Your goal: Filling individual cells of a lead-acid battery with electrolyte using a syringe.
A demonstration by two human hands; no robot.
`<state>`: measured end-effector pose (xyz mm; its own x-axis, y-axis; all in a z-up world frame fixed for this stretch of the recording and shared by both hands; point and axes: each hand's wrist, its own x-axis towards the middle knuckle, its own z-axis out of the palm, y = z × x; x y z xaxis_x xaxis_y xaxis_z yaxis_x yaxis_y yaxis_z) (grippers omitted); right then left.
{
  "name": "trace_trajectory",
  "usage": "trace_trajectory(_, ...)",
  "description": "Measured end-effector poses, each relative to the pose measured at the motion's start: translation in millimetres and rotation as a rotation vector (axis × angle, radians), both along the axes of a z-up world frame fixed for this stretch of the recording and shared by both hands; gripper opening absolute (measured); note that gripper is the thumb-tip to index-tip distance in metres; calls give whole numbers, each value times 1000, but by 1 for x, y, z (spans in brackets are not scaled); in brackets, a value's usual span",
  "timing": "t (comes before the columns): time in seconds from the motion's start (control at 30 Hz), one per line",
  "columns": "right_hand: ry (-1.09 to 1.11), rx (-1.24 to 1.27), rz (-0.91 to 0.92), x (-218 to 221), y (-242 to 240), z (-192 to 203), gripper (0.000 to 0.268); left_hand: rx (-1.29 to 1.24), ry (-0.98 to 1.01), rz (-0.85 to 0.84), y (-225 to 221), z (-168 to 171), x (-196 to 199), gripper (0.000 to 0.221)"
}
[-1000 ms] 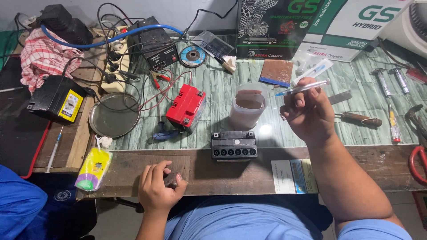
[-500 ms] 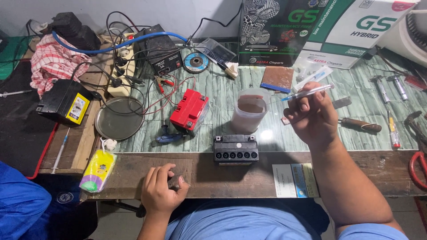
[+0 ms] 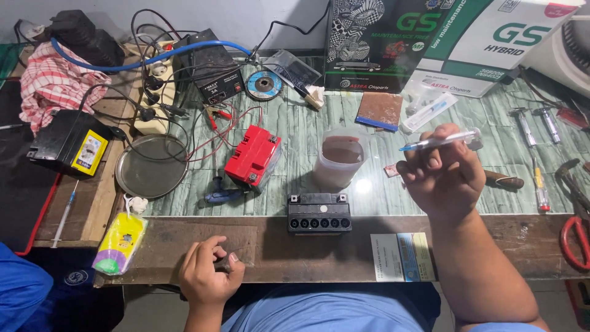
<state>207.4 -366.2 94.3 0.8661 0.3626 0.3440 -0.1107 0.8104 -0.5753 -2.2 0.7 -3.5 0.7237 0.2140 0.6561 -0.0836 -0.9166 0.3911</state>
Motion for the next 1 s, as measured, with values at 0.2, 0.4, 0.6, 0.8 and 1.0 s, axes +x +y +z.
trace_trajectory(0.2,-30,108,37,-7,-1,17,22,13,26,-5,0,2,-2,28)
trace_trajectory(0.4,-67,161,66,-8,3,22,22,21,-10,-8,0,2,0,27)
trace_trajectory(0.6,-64,9,-40,-7,5,10,23,18,14,8,2,-5,1,26)
trace_trajectory(0.8,-96,-120,-73,-8,12,9,22,11,37,19,4,-6,0,26)
trace_trajectory(1.0,-139,-159,-79,-11,13,1,25,-6,53,24,4,-8,-3,27)
